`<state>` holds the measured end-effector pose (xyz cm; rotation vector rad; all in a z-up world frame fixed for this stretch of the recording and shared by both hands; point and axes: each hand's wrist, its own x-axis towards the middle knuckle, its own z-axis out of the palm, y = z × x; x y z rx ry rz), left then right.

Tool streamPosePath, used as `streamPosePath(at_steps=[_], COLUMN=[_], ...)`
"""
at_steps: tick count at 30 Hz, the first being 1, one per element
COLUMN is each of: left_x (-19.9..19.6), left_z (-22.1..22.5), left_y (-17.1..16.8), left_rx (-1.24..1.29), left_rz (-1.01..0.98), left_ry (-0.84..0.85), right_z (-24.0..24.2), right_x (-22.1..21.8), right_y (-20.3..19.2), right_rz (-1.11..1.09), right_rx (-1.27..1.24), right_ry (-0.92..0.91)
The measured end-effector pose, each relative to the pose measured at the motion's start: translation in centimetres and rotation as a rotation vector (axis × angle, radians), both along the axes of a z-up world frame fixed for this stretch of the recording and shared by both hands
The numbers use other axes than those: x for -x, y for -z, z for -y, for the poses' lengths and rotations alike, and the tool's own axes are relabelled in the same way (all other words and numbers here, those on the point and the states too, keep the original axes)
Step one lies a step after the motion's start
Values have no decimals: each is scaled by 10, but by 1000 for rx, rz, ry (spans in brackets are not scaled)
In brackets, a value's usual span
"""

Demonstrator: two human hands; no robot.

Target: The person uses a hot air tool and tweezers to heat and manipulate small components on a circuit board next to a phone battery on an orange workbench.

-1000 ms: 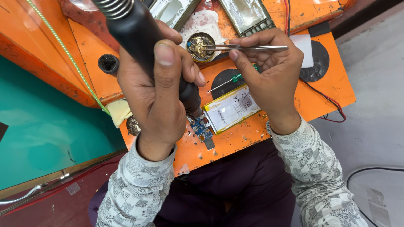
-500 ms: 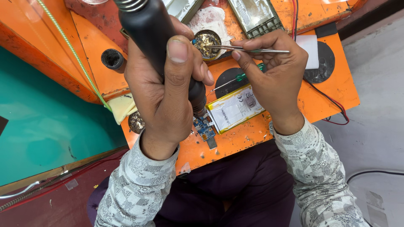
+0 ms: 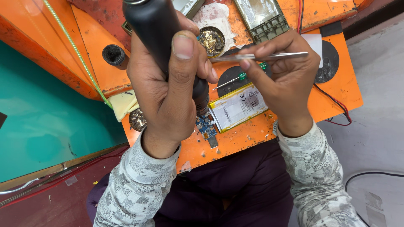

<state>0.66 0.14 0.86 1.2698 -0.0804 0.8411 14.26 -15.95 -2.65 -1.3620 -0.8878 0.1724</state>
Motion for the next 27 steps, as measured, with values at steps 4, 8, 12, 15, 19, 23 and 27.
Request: streamPosePath(at_steps=[4,8,12,15,19,23,27], left_x=[1,0,0,0,1,2,4], left_z=[1,2,1,2,2,2,2], left_y=[2,3,3,4,4,3,3], left_rx=[20,39,42,57,64,65,60], left_rz=[10,30,48,52,53,56,34], left_ry=[13,24,44,50,56,58,54], right_z=[14,21,11,6,2,2,2], right_x=[1,5,11,14,14,16,16], right_y=[-7,-17,-27,-32,-32,-31,-31], right_rz=[-7,36,153,227,293,262,274], right_rx=[47,173,347,396,387,397,397], right_ry=[-143,-298,-371,-370,-351,-345,-351])
